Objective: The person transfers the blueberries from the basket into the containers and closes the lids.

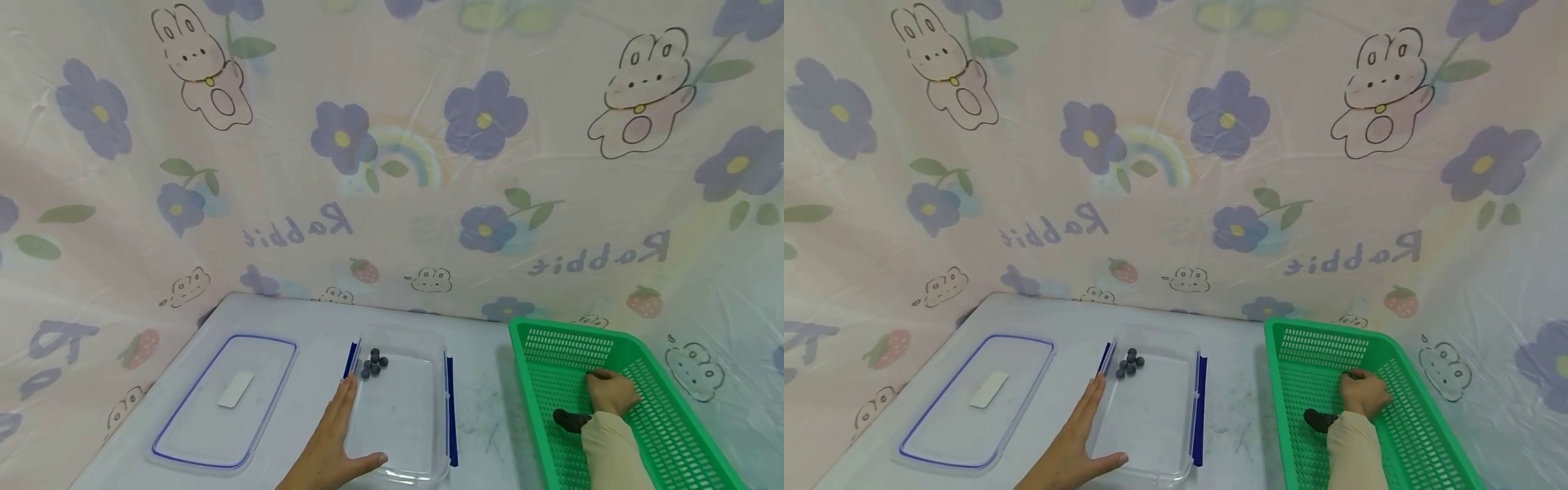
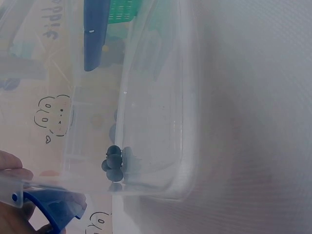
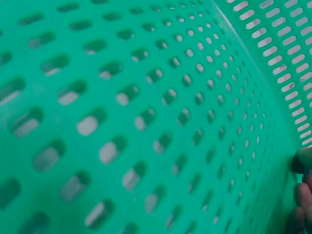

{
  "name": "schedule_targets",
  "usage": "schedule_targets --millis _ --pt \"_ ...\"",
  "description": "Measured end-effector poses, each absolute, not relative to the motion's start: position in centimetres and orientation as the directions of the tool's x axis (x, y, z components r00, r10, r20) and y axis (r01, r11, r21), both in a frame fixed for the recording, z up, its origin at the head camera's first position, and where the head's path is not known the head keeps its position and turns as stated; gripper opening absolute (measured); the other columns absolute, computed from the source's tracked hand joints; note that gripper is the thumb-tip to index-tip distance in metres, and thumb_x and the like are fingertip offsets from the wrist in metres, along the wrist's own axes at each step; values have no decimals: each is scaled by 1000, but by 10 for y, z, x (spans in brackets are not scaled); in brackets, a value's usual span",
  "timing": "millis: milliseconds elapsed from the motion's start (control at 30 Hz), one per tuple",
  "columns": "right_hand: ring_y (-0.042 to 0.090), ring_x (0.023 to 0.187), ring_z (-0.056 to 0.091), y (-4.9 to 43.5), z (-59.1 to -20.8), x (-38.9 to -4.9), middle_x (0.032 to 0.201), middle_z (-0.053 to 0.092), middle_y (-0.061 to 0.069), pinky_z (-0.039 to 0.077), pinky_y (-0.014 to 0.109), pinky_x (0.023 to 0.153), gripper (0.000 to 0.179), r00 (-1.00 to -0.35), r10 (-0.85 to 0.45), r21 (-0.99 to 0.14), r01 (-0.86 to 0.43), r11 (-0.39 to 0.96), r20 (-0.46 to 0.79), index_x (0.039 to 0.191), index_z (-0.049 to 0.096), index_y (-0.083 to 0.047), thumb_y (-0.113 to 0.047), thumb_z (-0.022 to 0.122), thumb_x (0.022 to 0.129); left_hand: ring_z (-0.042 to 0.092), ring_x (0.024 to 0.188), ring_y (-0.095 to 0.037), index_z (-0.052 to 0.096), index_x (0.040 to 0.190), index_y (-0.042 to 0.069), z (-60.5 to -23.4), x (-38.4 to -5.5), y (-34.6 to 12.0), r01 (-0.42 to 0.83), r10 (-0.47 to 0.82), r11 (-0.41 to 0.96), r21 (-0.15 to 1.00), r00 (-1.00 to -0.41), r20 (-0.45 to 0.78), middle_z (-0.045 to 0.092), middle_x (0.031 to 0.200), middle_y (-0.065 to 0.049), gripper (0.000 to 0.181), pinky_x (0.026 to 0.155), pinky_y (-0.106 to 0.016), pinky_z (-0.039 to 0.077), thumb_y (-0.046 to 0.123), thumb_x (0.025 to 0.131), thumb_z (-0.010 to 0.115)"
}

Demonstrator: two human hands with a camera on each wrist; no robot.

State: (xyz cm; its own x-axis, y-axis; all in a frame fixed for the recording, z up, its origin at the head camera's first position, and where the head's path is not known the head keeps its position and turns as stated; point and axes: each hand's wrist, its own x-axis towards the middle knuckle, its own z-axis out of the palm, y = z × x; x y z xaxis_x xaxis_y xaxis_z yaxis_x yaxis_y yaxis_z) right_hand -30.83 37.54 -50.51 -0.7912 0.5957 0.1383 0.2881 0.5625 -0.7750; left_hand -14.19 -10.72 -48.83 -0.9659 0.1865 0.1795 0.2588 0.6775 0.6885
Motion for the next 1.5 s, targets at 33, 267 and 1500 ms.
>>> schedule_targets --millis 33,267,1500 --pt "50 111 40 376 -506 -308 114 55 35 12 57 107 31 -793 594 -780 284 557 136 112 60 17 -7 54 93 8 145 -32 5 157 14 -488 -142 -107 258 187 675 691 -966 179 3 162 -9 118 109 -59 17 63 74 74" --pt "49 114 39 374 -505 -307 110 57 34 11 58 109 29 -790 605 -822 279 497 97 110 59 17 -4 61 90 8 145 -32 9 156 9 -488 -141 -107 270 185 658 703 -963 197 4 162 -10 117 107 -63 21 60 74 75" --pt "-1 88 54 343 -417 -278 94 58 -19 47 24 85 50 -885 464 -981 121 154 -36 127 60 -9 -34 74 86 12 144 -37 8 156 6 -490 -141 -109 370 223 637 677 -928 298 7 160 -17 116 103 -67 25 53 76 77"
